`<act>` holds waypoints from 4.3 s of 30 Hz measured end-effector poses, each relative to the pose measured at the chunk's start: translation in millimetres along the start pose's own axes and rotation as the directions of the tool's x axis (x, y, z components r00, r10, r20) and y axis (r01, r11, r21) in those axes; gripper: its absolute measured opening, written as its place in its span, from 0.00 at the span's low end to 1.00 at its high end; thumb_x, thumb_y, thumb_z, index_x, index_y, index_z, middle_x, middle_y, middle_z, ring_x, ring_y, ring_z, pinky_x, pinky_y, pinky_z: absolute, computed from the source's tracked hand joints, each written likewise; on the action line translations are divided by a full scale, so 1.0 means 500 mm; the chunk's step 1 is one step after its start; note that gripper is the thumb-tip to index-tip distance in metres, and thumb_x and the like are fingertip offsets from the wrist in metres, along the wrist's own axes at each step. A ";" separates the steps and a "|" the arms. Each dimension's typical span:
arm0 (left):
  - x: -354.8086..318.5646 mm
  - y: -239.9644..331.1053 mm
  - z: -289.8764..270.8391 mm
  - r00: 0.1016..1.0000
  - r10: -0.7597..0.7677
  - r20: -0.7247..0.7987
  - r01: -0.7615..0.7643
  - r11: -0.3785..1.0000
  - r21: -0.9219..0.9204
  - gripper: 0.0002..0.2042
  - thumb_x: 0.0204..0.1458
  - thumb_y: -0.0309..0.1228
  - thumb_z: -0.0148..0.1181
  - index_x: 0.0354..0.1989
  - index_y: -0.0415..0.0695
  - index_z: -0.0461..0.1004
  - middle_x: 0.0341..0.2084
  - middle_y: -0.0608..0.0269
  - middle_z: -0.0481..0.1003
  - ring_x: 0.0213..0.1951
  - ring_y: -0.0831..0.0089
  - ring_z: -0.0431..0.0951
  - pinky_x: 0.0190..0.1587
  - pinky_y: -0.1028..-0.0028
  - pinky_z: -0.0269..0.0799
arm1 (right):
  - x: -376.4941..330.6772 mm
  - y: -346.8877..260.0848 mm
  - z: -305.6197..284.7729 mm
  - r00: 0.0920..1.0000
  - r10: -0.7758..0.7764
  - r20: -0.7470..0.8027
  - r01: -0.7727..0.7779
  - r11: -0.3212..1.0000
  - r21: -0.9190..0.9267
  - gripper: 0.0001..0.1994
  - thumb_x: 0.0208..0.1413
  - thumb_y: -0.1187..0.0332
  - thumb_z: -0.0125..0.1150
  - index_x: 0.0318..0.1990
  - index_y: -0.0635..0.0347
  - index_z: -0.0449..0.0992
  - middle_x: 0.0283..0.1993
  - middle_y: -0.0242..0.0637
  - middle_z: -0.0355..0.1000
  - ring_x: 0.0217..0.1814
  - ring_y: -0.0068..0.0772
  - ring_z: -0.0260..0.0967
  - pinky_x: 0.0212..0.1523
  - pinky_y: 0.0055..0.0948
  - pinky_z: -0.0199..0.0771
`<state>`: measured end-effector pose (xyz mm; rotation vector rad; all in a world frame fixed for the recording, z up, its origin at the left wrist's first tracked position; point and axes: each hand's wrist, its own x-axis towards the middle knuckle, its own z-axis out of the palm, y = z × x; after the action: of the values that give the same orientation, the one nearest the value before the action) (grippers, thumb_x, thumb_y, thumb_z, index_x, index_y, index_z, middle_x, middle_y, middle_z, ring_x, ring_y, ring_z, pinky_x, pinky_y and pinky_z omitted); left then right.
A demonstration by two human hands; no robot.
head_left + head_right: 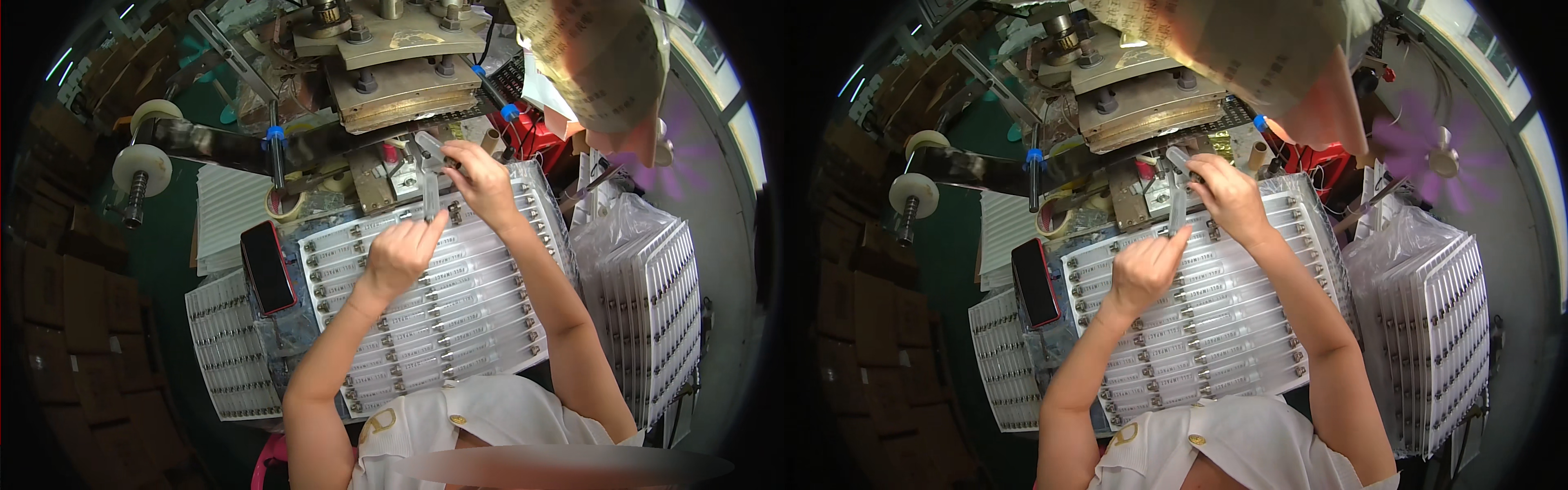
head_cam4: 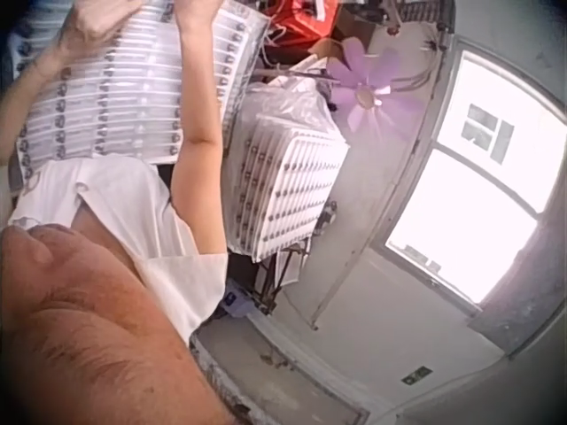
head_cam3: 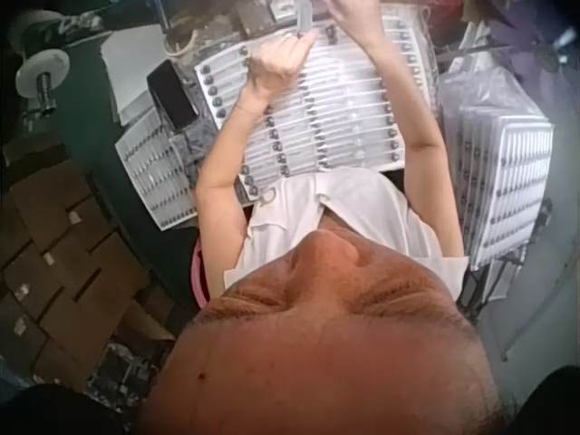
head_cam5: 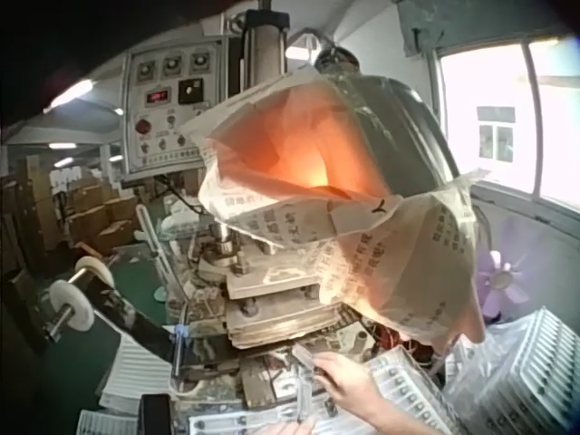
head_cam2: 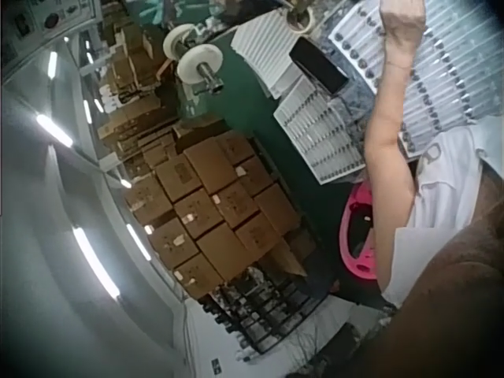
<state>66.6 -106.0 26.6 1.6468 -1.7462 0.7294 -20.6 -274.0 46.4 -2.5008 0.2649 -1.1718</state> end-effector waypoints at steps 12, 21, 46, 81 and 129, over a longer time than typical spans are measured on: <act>-0.152 0.054 -0.069 0.921 -0.384 0.068 0.385 0.868 -0.313 0.14 0.43 0.23 0.67 0.40 0.44 0.79 0.13 0.66 0.69 0.16 0.72 0.70 0.19 0.74 0.65 | 0.032 0.032 0.093 0.912 0.320 0.256 -0.337 0.941 0.027 0.27 0.45 0.67 0.70 0.55 0.60 0.69 0.48 0.44 0.72 0.48 0.42 0.72 0.46 0.34 0.72; -0.136 0.050 -0.082 0.885 -0.462 0.057 0.450 0.819 -0.356 0.11 0.44 0.24 0.67 0.38 0.45 0.80 0.14 0.65 0.72 0.15 0.73 0.70 0.19 0.75 0.65 | 0.040 0.036 0.087 0.903 0.292 0.314 -0.317 0.948 0.030 0.28 0.46 0.66 0.69 0.57 0.56 0.70 0.50 0.45 0.73 0.48 0.43 0.73 0.45 0.33 0.72; -0.140 0.021 -0.042 0.695 -0.690 0.202 0.695 0.572 -0.434 0.16 0.51 0.26 0.63 0.50 0.42 0.74 0.24 0.53 0.78 0.24 0.66 0.80 0.25 0.73 0.72 | -0.065 0.095 -0.095 0.880 0.404 0.250 -0.387 0.915 -0.115 0.26 0.48 0.67 0.66 0.57 0.54 0.69 0.44 0.44 0.74 0.45 0.42 0.73 0.45 0.35 0.72; 0.050 -0.065 0.018 0.913 -0.363 0.186 0.403 0.874 -0.273 0.16 0.49 0.34 0.64 0.47 0.49 0.75 0.25 0.61 0.74 0.26 0.68 0.76 0.28 0.72 0.72 | -0.105 0.000 -0.137 0.921 0.336 0.199 -0.378 0.895 0.238 0.16 0.51 0.77 0.62 0.49 0.62 0.76 0.44 0.38 0.75 0.38 0.23 0.72 0.38 0.21 0.72; -0.135 0.068 -0.096 0.830 -0.517 0.209 0.552 0.714 -0.430 0.17 0.43 0.20 0.65 0.45 0.42 0.77 0.19 0.63 0.73 0.17 0.76 0.71 0.21 0.78 0.67 | 0.044 0.037 0.089 0.918 0.239 0.317 -0.249 0.968 -0.006 0.27 0.47 0.62 0.68 0.56 0.57 0.70 0.52 0.43 0.72 0.48 0.44 0.73 0.45 0.34 0.73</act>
<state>37.8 -23.5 7.7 1.7017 -1.2368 -0.0448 27.6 -287.1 28.3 -2.4889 0.4497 -0.6609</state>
